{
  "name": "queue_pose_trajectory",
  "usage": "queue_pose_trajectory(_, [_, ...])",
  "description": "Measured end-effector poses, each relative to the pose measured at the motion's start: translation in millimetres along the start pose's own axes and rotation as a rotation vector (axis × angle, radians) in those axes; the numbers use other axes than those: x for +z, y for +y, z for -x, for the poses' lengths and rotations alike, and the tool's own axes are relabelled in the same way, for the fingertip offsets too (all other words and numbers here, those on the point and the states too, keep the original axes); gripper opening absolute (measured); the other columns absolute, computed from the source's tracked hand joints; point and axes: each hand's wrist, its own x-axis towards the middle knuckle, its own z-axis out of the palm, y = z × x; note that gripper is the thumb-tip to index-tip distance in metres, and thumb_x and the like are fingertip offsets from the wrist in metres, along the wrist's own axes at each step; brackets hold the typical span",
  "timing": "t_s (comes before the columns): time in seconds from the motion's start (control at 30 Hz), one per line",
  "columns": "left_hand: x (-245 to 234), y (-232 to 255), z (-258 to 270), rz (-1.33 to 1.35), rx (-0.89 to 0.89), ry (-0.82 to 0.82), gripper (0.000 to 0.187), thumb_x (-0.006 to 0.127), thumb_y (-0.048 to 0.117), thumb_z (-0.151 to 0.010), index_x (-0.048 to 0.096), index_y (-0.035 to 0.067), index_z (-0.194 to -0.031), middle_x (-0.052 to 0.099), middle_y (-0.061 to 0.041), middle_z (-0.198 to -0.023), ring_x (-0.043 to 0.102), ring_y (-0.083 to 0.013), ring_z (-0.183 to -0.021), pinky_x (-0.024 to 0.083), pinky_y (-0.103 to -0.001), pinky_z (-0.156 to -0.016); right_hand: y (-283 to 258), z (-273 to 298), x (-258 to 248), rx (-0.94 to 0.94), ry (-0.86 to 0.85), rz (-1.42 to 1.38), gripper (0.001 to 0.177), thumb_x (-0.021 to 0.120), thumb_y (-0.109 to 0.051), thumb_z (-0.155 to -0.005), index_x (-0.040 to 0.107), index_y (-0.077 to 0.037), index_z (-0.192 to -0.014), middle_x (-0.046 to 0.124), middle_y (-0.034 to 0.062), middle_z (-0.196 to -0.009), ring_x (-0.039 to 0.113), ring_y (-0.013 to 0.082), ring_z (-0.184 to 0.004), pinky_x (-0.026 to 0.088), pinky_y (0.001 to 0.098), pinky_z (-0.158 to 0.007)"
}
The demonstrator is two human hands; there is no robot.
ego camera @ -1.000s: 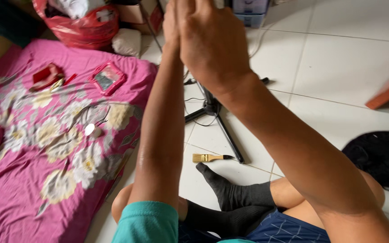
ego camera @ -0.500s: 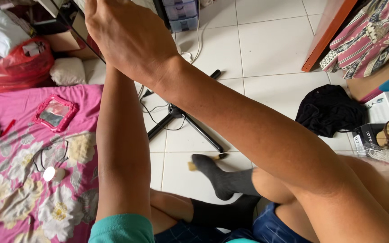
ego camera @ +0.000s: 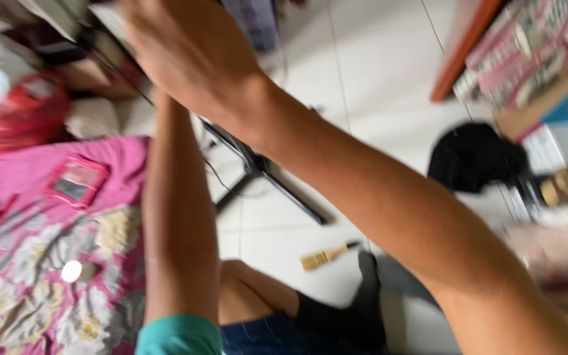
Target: The person uses a screwdriver to tighten screws on the neck and base of a standing electric fan. They wipe the fan cage with a cloth and then move to a second fan to tighten its base screws.
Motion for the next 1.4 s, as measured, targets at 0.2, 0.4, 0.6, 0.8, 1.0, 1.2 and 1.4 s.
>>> queue_pose_trajectory(0.2, [-8, -2, -7, 0.162, -0.173, -0.035, 0.041, 0.029, 0.038, -0.119, 0.06, 0.012, -0.128, 0.072, -0.024, -0.114, 0.064, -0.0461, -0.111, 0.047, -0.053, -0.094, 6, -2, -37, 0.076, -0.171, -0.26, 0.014, 0.062, -0.008, -0.092, 0.061, 0.002, -0.102, 0.06, 0.0216, -0.105, 0.071, 0.0394, -0.069, 0.059, 0.0472, -0.058])
queue_pose_trajectory(0.4, [-16, 27, 45, 0.016, 0.182, 0.241, 0.049, 0.061, 0.019, -0.105, 0.046, 0.002, -0.148, 0.054, -0.025, -0.137, 0.055, -0.0402, -0.128, 0.046, -0.045, -0.109, 7, 3, -39, 0.105, -0.167, -0.272, 0.017, 0.062, -0.012, -0.093, 0.06, 0.004, -0.099, 0.06, 0.0224, -0.098, 0.07, 0.0399, -0.067, 0.059, 0.0464, -0.057])
queue_pose_trajectory(0.6, [-40, 67, 4, 0.177, 0.351, 0.269, 0.07, 0.062, 0.006, -0.094, 0.03, -0.001, -0.157, 0.056, -0.023, -0.136, 0.059, -0.0388, -0.121, 0.049, -0.044, -0.102, 0, -3, -41, -0.024, -0.239, -0.019, 0.017, 0.062, -0.007, -0.091, 0.062, 0.004, -0.105, 0.061, 0.018, -0.095, 0.07, 0.0289, -0.057, 0.058, 0.0369, -0.048])
queue_pose_trajectory(0.8, [-35, 61, -31, -0.025, 0.373, 0.291, 0.068, 0.071, 0.011, -0.095, 0.037, -0.004, -0.152, 0.067, -0.029, -0.116, 0.066, -0.0465, -0.102, 0.053, -0.048, -0.087, -14, -8, -39, -0.038, -0.283, 0.072, 0.018, 0.062, -0.006, -0.086, 0.065, 0.005, -0.1, 0.063, 0.0181, -0.089, 0.072, 0.0282, -0.058, 0.059, 0.0363, -0.047])
queue_pose_trajectory(1.0, [-21, 52, -23, -0.065, 0.195, 0.282, 0.058, 0.07, 0.013, -0.097, 0.046, -0.002, -0.147, 0.069, -0.028, -0.115, 0.067, -0.0457, -0.102, 0.052, -0.051, -0.085, -22, -16, -38, 0.21, -0.232, -0.102, 0.014, 0.062, -0.009, -0.087, 0.066, 0.003, -0.094, 0.069, 0.0238, -0.077, 0.072, 0.0394, -0.063, 0.06, 0.0443, -0.054])
queue_pose_trajectory(1.2, [-20, 60, -24, -0.064, 0.126, 0.282, 0.06, 0.07, 0.015, -0.094, 0.046, -0.001, -0.146, 0.069, -0.026, -0.11, 0.068, -0.0438, -0.099, 0.053, -0.051, -0.081, -28, -18, -42, 0.354, -0.193, -0.265, 0.013, 0.063, -0.008, -0.089, 0.065, 0.005, -0.091, 0.07, 0.026, -0.073, 0.073, 0.0416, -0.066, 0.06, 0.0469, -0.054])
queue_pose_trajectory(1.4, [-15, 50, -37, -0.081, 0.157, 0.272, 0.057, 0.069, 0.009, -0.095, 0.045, 0.0, -0.147, 0.069, -0.026, -0.111, 0.068, -0.044, -0.099, 0.052, -0.05, -0.08, -25, -23, -39, 0.383, -0.166, -0.308, 0.013, 0.064, -0.009, -0.089, 0.064, 0.004, -0.087, 0.07, 0.0263, -0.073, 0.073, 0.0425, -0.068, 0.06, 0.0475, -0.058])
